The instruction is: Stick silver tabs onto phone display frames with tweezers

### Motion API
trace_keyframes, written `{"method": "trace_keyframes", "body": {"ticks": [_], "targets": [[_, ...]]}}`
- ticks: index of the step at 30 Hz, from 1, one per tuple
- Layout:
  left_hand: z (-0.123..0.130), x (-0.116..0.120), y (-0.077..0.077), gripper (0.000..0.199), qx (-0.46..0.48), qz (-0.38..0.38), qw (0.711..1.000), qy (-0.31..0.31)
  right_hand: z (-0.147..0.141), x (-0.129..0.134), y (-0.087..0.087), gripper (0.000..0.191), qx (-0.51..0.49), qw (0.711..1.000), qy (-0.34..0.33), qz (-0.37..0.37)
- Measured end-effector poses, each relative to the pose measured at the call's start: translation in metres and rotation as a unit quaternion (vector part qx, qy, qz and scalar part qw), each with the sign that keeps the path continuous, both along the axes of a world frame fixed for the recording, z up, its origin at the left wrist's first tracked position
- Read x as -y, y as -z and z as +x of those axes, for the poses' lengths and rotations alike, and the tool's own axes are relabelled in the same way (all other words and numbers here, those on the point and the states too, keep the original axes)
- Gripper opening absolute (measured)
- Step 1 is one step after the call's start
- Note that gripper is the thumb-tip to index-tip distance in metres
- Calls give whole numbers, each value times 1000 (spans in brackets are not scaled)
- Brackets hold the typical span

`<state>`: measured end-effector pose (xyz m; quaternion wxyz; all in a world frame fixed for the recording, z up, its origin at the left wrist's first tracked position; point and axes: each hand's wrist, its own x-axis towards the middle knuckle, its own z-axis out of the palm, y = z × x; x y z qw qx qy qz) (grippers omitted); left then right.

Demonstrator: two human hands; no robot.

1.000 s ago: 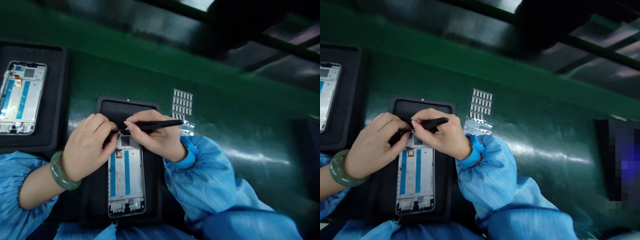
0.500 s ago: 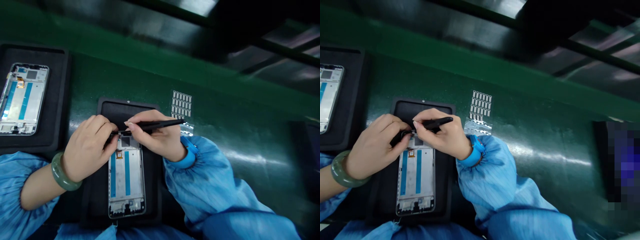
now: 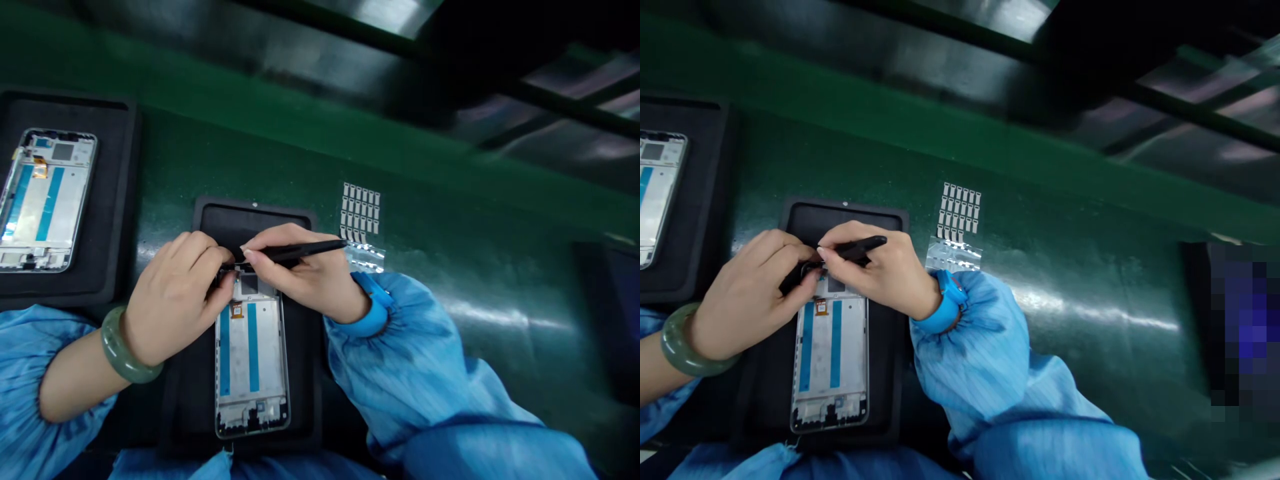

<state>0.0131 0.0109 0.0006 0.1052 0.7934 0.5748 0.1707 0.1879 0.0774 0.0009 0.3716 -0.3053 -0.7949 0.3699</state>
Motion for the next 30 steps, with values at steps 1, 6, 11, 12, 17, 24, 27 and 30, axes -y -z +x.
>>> {"method": "trace_keyframes", "body": {"ticks": [1,6,11,12,17,24,27,30], "targets": [[0,0,0,11,-3,0,1000,0,0,0,0,5,2,1000,-3,0],[0,0,0,11,-9,6,1000,-1,0,0,1,5,-24,999,17,13],[0,1,1,11,1,9,1000,0,-1,0,1,5,-9,1000,-3,3],[0,1,1,11,1,10,1000,0,-1,0,1,5,-3,1000,-4,4],[0,1,0,11,1,10,1000,-1,0,-1,2,5,-28,999,16,26],[-1,0,2,9,7,6,1000,0,-2,-2,3,8,-4,1000,-27,12],[-1,0,2,9,9,7,1000,4,-2,-3,3,9,-21,1000,0,0],[-1,0,2,10,12,9,1000,5,-1,-3,4,10,-48,997,41,-43]]}}
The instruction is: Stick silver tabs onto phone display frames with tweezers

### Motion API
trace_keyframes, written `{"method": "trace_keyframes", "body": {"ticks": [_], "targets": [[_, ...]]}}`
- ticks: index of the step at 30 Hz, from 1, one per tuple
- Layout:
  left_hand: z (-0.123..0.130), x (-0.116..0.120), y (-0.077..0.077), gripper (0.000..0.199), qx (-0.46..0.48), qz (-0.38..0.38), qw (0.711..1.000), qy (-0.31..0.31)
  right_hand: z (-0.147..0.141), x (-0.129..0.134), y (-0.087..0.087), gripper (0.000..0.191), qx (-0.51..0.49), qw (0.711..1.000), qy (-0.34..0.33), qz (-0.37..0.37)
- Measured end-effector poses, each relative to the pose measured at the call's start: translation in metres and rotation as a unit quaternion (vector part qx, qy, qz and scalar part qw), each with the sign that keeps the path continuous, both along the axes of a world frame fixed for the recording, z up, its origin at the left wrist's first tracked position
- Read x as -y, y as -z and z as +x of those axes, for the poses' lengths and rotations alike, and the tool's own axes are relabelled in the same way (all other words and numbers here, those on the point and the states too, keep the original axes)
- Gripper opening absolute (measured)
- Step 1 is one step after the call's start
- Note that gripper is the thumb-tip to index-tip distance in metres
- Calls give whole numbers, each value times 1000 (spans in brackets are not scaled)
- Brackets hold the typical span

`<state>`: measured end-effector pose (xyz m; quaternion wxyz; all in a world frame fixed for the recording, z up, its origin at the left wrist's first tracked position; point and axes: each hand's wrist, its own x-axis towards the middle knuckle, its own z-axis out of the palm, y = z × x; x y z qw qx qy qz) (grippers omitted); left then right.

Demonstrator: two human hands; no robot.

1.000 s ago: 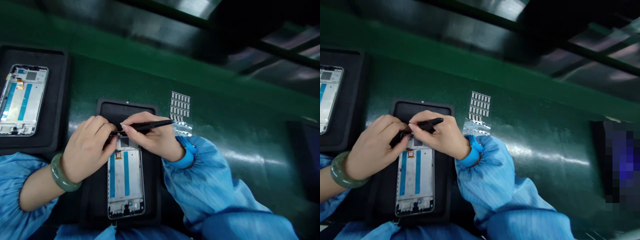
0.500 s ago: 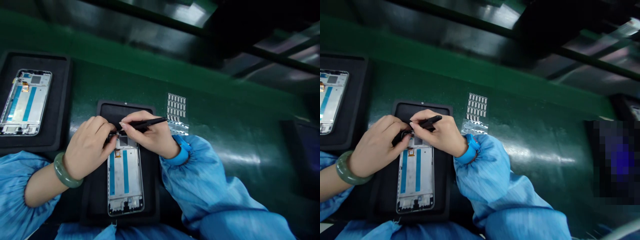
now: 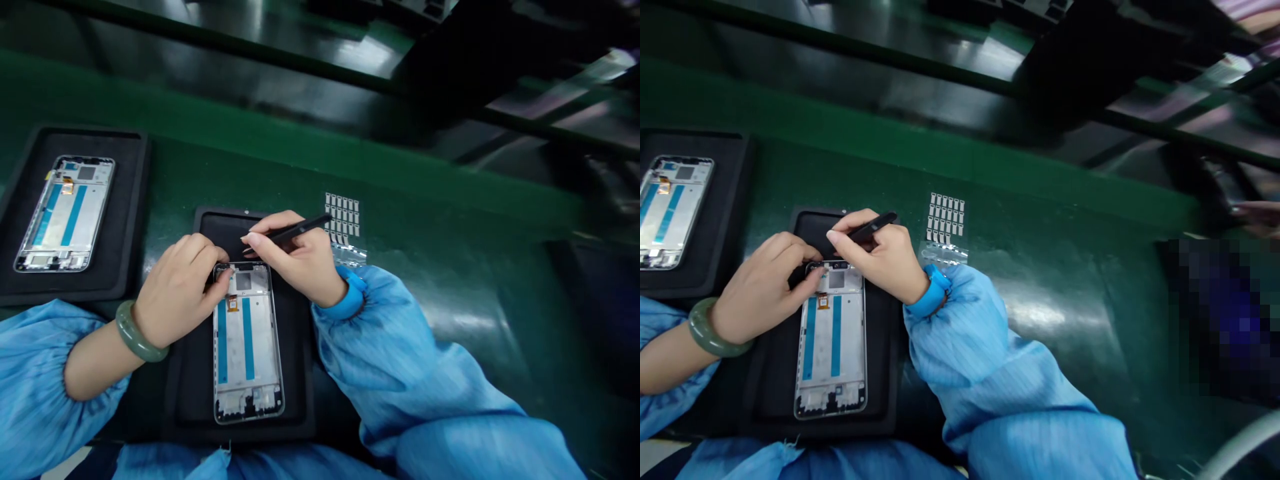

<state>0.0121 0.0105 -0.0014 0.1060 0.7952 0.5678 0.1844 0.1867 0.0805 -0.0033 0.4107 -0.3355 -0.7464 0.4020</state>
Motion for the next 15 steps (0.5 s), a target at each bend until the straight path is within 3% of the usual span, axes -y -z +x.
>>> {"method": "trace_keyframes", "body": {"ticks": [4,8,11,15], "targets": [[-2,1,1,14,-1,6,1000,6,-2,1,3,14,-49,997,8,-67],[-10,3,2,17,-34,26,998,54,-6,0,5,23,-127,979,22,-158],[-10,9,0,23,-95,57,991,69,-7,-2,3,27,-143,971,21,-189],[1,22,-6,34,-218,96,970,45,-7,-2,3,28,-144,971,14,-192]]}}
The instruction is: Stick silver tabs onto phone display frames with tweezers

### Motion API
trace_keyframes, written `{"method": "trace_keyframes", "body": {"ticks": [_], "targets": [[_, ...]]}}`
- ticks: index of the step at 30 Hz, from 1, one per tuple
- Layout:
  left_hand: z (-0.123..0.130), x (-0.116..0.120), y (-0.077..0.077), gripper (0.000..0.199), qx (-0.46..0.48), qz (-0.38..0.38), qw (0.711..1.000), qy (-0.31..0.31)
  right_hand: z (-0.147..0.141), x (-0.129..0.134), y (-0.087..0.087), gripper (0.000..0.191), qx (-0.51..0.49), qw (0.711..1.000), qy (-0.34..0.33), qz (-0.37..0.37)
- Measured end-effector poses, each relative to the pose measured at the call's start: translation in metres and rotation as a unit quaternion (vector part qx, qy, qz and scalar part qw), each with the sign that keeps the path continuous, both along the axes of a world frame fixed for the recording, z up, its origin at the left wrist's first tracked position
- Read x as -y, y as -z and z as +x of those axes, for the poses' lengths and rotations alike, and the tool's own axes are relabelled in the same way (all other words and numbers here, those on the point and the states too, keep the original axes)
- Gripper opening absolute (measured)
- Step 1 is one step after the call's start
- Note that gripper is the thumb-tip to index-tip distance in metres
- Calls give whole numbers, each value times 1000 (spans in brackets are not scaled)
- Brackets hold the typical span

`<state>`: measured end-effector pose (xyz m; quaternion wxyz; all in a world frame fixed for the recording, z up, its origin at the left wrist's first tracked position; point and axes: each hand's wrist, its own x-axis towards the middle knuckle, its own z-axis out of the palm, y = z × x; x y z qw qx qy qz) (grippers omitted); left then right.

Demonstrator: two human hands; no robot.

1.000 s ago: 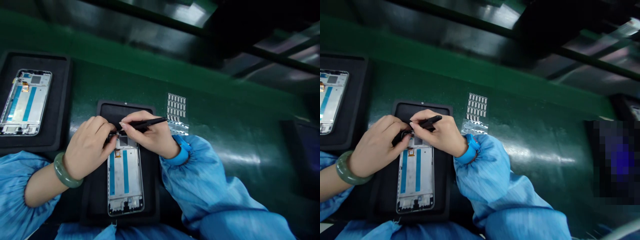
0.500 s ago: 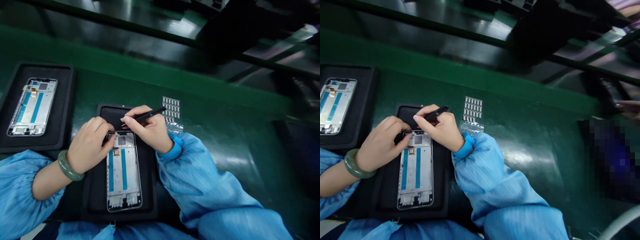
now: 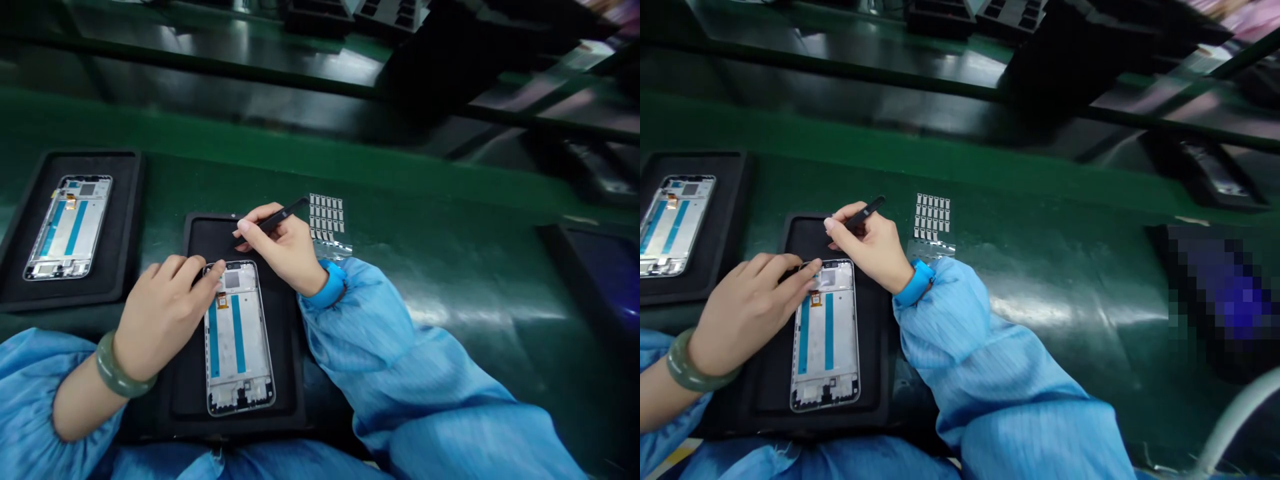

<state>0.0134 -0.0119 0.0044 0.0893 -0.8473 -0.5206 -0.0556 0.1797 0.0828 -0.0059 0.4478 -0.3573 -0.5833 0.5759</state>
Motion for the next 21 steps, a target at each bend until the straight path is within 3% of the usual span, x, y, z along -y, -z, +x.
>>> {"method": "trace_keyframes", "body": {"ticks": [2,5,9,12,16,18,21], "targets": [[4,4,0,36,-14,1,1000,-22,-1,1,1,28,-7,1000,1,-3],[0,5,4,31,97,-25,994,-43,-1,0,2,26,-15,1000,18,7],[-12,1,12,23,240,-58,968,-46,10,-9,-10,34,73,984,94,132],[-13,0,12,18,269,-52,960,-63,26,-20,-22,27,276,921,102,255],[-17,-1,5,19,274,-2,957,-93,42,-33,-24,27,522,800,-40,294],[-25,-2,0,23,225,48,962,-144,45,-40,-18,26,567,767,-67,292],[-44,-2,-7,35,97,81,951,-281,53,-57,-10,27,603,741,-5,296]]}}
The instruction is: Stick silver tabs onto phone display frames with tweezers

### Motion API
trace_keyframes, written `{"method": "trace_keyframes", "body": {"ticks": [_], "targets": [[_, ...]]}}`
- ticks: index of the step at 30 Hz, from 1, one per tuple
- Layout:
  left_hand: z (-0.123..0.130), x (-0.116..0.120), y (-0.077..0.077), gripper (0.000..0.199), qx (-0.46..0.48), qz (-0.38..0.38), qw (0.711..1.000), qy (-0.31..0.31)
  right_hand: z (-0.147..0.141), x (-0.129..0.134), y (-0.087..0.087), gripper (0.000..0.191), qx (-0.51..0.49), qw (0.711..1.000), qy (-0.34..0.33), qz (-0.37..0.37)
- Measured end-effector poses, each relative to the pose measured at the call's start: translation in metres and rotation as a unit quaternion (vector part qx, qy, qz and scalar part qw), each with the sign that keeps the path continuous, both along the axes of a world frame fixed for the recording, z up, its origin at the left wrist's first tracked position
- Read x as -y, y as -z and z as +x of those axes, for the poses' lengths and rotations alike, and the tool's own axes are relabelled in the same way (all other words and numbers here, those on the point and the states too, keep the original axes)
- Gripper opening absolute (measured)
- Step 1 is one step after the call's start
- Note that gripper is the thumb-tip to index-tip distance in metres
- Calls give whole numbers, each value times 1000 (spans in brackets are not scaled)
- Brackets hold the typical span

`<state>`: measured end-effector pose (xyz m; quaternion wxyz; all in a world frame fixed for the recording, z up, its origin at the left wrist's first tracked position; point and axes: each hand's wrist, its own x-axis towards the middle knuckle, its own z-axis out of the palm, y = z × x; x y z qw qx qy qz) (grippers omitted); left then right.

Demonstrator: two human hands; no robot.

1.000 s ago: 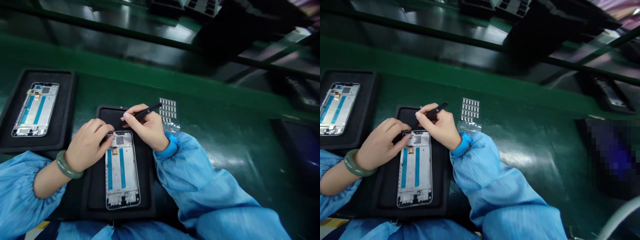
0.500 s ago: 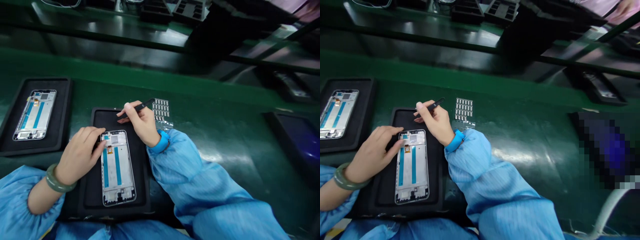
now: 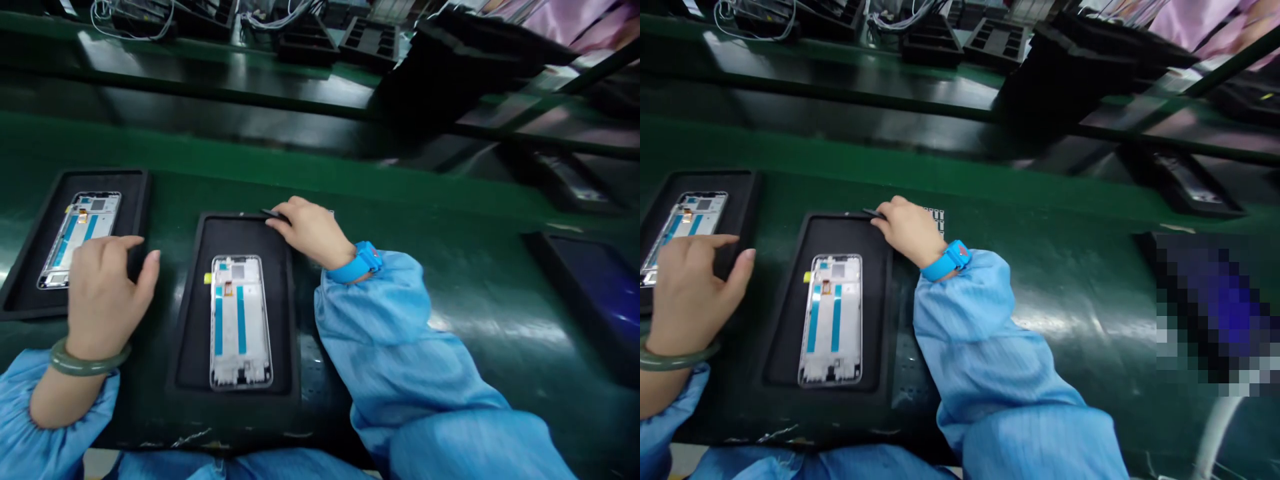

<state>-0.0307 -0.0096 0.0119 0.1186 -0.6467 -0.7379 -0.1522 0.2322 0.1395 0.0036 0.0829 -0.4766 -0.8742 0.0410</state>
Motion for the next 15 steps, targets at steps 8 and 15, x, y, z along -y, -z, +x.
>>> {"method": "trace_keyframes", "body": {"ticks": [8,15], "targets": [[-18,12,2,41,-92,-126,984,-87,57,-63,17,20,-122,935,331,42],[-12,20,11,41,-131,-81,988,-5,55,-83,29,24,-245,901,353,54]]}}
